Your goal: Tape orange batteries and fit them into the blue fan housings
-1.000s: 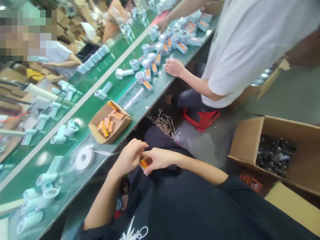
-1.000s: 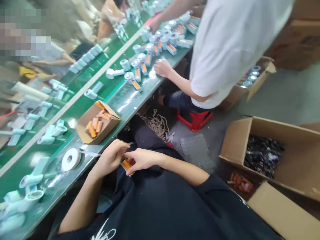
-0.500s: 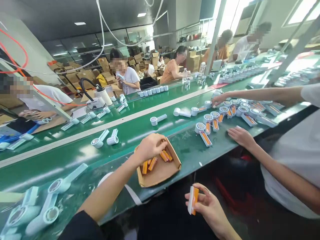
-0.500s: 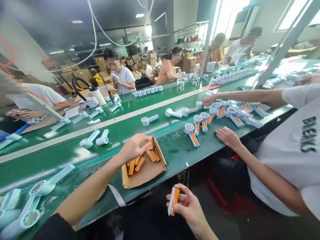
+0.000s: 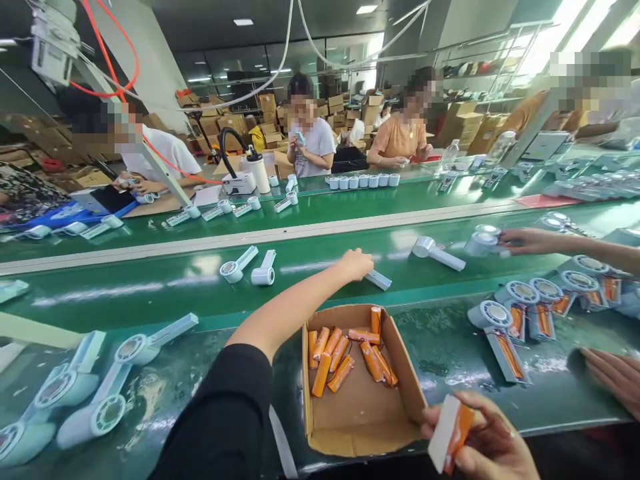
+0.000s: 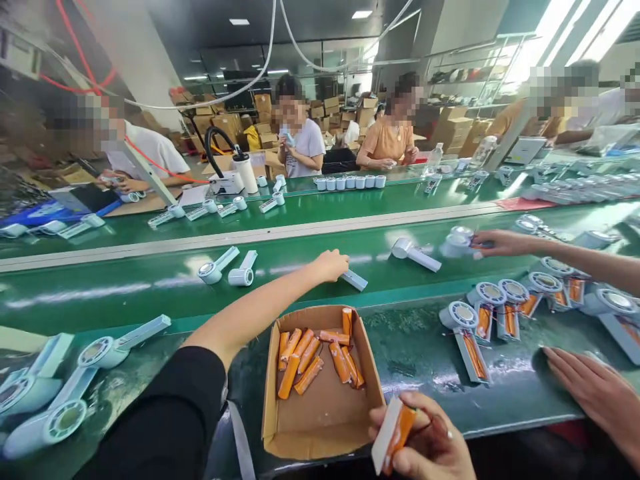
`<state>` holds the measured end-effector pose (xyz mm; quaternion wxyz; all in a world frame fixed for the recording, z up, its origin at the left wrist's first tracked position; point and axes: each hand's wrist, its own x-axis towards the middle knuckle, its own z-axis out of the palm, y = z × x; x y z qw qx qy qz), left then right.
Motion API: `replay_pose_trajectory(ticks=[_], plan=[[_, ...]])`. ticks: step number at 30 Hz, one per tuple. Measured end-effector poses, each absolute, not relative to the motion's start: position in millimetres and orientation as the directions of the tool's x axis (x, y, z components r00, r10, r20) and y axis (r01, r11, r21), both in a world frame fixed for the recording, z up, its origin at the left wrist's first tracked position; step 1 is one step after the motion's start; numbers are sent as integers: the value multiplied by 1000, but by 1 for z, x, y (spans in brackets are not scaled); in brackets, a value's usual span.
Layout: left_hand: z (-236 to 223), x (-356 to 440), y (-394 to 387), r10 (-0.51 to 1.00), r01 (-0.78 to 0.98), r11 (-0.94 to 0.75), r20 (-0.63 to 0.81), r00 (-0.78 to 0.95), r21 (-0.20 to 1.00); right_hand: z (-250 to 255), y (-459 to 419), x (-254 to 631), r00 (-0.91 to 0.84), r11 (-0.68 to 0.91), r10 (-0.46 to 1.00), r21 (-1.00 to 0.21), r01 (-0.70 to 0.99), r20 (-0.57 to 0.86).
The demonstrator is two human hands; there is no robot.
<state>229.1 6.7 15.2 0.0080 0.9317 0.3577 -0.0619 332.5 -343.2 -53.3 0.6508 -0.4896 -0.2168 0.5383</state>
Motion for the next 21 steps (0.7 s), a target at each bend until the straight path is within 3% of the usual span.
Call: replay_pose_trajectory(ticks=[7, 11, 16, 18, 21], plan=[[17, 211, 29, 526, 558, -827, -260, 810, 65, 9, -197, 368, 302, 217, 938, -968, -123, 172], [19, 220, 34, 495, 533, -843, -286, 821, 71, 5, -113, 378, 266, 178, 945, -982, 66, 189], [8, 226, 26, 547, 571, -820, -257, 797, 28, -20, -82, 385, 229, 63, 960, -921, 384, 161], [6, 228, 25, 557, 582, -812, -244, 794, 42, -25, -82, 388, 199, 55, 963, -859, 509, 180], [6, 229, 29, 556, 588, -804, -238, 796, 87, -25, -84, 389, 122, 36, 974, -665, 746, 189]])
